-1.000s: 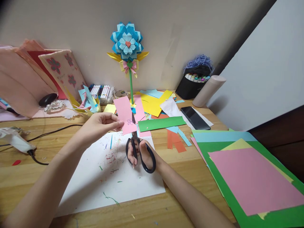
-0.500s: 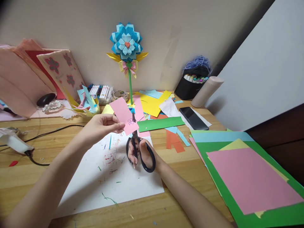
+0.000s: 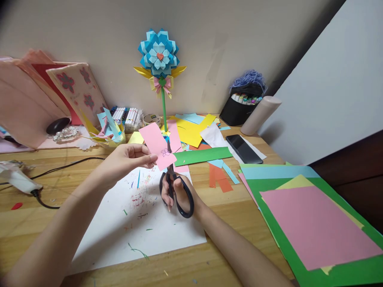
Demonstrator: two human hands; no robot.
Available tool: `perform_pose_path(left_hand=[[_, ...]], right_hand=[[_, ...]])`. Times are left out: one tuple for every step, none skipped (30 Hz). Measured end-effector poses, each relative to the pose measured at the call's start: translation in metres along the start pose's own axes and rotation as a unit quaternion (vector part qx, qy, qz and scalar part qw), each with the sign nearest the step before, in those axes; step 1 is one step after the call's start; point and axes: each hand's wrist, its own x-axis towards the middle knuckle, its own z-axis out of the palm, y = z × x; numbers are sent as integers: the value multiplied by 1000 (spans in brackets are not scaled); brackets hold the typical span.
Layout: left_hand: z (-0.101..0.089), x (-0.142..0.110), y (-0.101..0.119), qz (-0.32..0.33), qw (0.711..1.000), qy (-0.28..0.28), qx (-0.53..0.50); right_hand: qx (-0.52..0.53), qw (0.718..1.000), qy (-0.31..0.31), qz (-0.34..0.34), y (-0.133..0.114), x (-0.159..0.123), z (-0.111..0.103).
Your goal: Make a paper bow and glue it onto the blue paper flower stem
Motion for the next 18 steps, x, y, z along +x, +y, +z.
perform_pose_path(left_hand=[[0, 0, 0, -3, 1000, 0, -5], [0, -1, 1, -5, 1000, 1, -8], [0, -1, 1, -7, 1000, 2, -10], [0, -1, 1, -8, 1000, 2, -10], [-1, -1, 1, -7, 1000, 1, -9], [-1, -1, 1, -5, 1000, 0, -7], [-2, -1, 1, -3, 1000, -1, -4], [-3, -1, 1, -1, 1000, -2, -2], [-3, -1, 1, 0, 1000, -1, 0], [-4, -1, 1, 1, 1000, 0, 0], [-4, -1, 1, 3, 1000, 3, -1], [-5, -1, 2, 6, 1000, 7, -4], [-5, -1, 2, 12, 1000, 15, -8], [-5, -2, 2, 19, 999, 24, -13], [-5, -2, 2, 26, 999, 35, -15], [-5, -2, 3, 34, 998, 47, -15], [-4, -2, 3, 41, 997, 58, -14], [-4, -1, 3, 48, 996, 68, -12]], right_hand=[[-3, 1000, 1, -4, 0, 0, 0], [-6, 1000, 2, -8, 0, 0, 0], [-7, 1000, 4, -12, 1, -1, 0], [-9, 1000, 6, -14, 1, -1, -1], [-12, 1000, 9, -15, 2, -1, -1], [-15, 1000, 12, -13, 3, -2, -1], [-19, 1000, 15, -12, 3, -2, -2], [-22, 1000, 18, -11, 3, -3, -2], [-22, 999, 19, -12, 3, -3, -2], [-22, 999, 20, -11, 3, -3, -2], [-22, 1000, 19, -11, 3, -3, -2], [-22, 1000, 17, -11, 2, -2, -2], [-22, 1000, 14, -9, 2, -2, -2], [-23, 1000, 9, -6, 1, -2, -1], [-24, 1000, 4, -2, 1, -2, -1], [-26, 1000, -2, 0, 0, -2, 0], [-28, 1000, -7, 3, 0, -2, 0], [-33, 999, -11, 6, 0, -2, 0]])
